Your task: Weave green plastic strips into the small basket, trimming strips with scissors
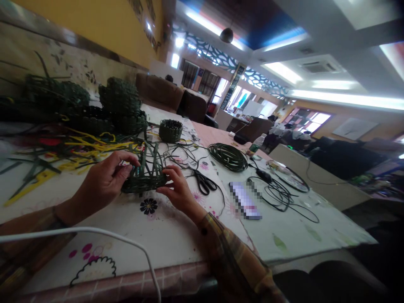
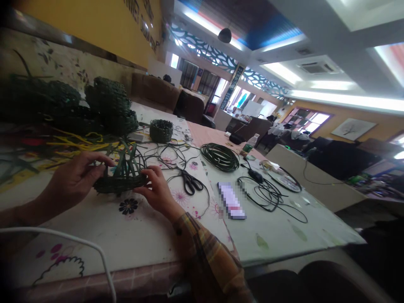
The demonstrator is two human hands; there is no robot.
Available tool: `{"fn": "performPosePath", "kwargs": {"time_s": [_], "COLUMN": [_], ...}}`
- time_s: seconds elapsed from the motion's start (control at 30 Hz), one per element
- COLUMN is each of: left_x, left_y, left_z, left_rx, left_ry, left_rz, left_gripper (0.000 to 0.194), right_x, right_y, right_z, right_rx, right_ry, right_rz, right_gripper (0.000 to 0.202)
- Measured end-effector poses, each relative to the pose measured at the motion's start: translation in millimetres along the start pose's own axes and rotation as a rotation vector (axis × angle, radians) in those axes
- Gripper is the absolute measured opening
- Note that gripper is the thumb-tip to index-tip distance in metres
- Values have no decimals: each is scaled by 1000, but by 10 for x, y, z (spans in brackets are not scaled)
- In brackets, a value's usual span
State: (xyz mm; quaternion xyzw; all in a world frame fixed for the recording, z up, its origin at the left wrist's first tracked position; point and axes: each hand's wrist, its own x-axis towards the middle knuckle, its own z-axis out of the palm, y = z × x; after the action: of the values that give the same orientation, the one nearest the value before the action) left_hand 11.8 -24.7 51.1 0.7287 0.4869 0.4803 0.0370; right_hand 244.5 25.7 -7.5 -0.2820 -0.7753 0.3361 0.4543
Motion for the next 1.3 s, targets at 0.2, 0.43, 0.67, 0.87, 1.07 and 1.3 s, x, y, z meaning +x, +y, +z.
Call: {"fn": "performPosePath", "kwargs": {"time_s": [0.2,0.43,0.67,0.87,1.07,1.3], "left_x": [11,24,-9,-14,15,16], "left_y": [-51,-43,-62,-83,-20,24], "left_z": [25,47,97,125,125,131], "left_rx": [-12,-15,-162,-183,-151,-152], "left_ry": [-16,-22,-38,-89,-150,-159], "left_rz": [97,304,100,-60,-113,-141], "left_gripper": [21,22,26,35,30,30], "right_x": [-10,-43,-94,-107,-117,-128], "right_y": [-8,-89,-187,-230,-256,-273], "right_z": [12,58,104,105,147,152], "right_rx": [-32,-130,-355,-500,-565,-611], "right_ry": [16,63,133,150,184,221], "right_rz": [-20,-67,-161,-189,-178,-202], "right_gripper": [42,41,42,43,40,45]}}
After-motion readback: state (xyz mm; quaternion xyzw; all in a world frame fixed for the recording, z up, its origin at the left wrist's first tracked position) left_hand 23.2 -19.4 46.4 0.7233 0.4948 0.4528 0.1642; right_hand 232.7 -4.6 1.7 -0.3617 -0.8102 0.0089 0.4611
